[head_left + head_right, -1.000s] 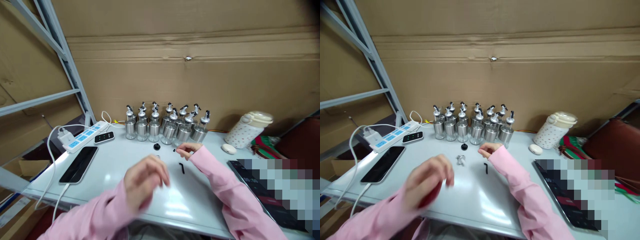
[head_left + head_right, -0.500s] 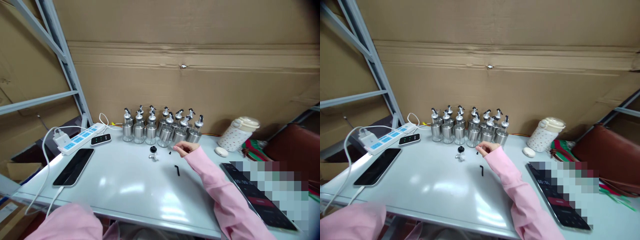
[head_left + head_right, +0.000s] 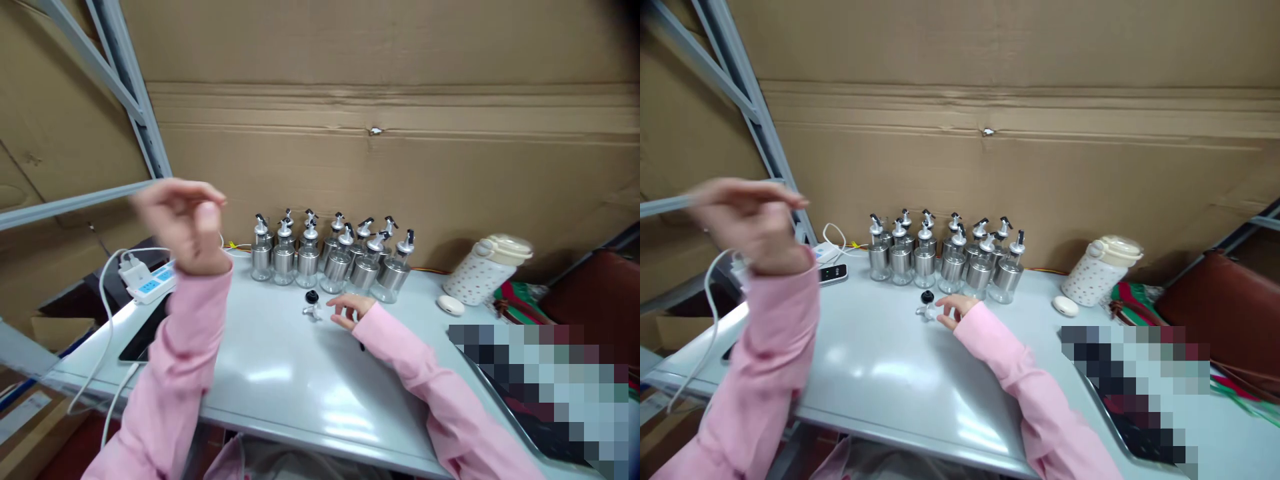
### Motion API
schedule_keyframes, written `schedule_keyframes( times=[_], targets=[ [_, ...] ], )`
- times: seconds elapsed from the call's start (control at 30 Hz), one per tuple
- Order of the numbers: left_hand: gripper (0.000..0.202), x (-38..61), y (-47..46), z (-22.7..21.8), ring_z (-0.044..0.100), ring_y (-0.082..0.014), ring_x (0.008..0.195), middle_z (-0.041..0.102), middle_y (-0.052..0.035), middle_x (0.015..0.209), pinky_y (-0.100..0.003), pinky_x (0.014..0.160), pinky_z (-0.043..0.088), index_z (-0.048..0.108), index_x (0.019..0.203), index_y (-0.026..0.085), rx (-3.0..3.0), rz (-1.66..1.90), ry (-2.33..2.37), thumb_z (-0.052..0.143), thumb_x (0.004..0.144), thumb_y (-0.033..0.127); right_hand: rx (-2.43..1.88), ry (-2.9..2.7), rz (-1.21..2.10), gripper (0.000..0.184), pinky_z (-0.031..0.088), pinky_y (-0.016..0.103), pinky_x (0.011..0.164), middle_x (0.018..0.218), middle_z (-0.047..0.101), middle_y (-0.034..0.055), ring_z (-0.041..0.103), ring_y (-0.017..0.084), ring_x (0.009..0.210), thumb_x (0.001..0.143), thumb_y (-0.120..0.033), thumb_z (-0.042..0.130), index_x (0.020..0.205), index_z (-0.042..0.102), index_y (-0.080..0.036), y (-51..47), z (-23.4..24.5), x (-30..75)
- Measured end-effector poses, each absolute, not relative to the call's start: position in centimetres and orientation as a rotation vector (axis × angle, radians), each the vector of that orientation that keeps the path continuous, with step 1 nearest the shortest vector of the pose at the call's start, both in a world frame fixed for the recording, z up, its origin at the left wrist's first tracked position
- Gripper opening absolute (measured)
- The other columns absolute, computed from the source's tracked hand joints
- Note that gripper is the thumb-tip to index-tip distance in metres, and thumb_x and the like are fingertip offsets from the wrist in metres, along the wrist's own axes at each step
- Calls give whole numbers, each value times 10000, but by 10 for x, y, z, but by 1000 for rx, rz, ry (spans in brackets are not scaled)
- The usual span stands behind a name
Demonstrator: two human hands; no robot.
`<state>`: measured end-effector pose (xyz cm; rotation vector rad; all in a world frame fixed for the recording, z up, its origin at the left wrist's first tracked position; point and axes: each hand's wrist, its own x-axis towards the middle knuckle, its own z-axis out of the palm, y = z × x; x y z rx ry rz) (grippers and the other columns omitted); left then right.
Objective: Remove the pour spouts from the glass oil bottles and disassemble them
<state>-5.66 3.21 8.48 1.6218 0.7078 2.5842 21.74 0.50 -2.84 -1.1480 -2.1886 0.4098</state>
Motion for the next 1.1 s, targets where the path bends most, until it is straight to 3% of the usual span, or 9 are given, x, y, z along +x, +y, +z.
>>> schedule_keyframes(
  times=[0.1,0.17,0.27,0.4,0.53,0.67,0.9,1.1],
  targets=[
    [332,-53,78,58,553,-131,835,505,-15,886,-279,754,454,431,967,183,1622,2393,1048,633,707,228,-1074,-2309,212,406,494,265,644,1037,587,107,581,126,686,689,-251,618,1089,596,-188,7,-44,208],
    [419,-52,102,32,547,-182,936,511,-65,979,-312,784,447,400,1017,186,1535,2172,1274,639,682,271,-1062,-2379,105,481,494,319,744,1146,535,147,588,192,852,664,-236,652,1135,574,-176,9,-51,203],
    [504,-51,126,3,528,-202,1020,512,-101,1075,-333,871,420,385,1072,183,1570,2097,1327,659,655,259,-1071,-2475,80,471,484,360,785,1076,571,149,579,239,911,664,-218,662,1125,580,-161,8,-57,197],
    [393,-52,135,-10,586,-175,935,552,-89,1021,-288,801,464,405,1041,179,1531,2028,1256,604,717,278,-944,-2556,259,361,484,311,792,939,618,89,581,196,883,728,-211,606,1087,587,-186,-1,-57,187],
    [386,-52,139,-15,596,-174,936,566,-108,1041,-289,816,466,414,1035,166,1519,2012,1257,608,720,274,-872,-2628,295,365,481,305,785,952,619,81,578,186,864,766,-213,559,1131,560,-208,-10,-55,177],
    [394,-48,148,-19,591,-184,973,590,-104,1054,-311,873,443,438,1043,162,1522,1966,1267,625,720,291,-905,-2604,288,483,475,324,816,1029,596,96,571,206,923,741,-207,577,1218,498,-203,-14,-53,177],
    [293,-47,156,-16,625,-162,763,626,-29,810,-319,816,453,492,1020,160,1481,1861,1357,545,800,347,-885,-2442,309,481,486,319,811,1099,570,112,591,174,868,773,-275,543,1243,465,-213,-14,-48,186],
    [280,-51,133,-10,599,-134,694,599,-4,743,-270,744,455,483,940,167,1562,1777,1319,500,824,421,-862,-2278,248,405,507,326,773,1068,584,110,598,164,811,812,-355,487,1194,492,-220,-17,-32,193]
  ],
)
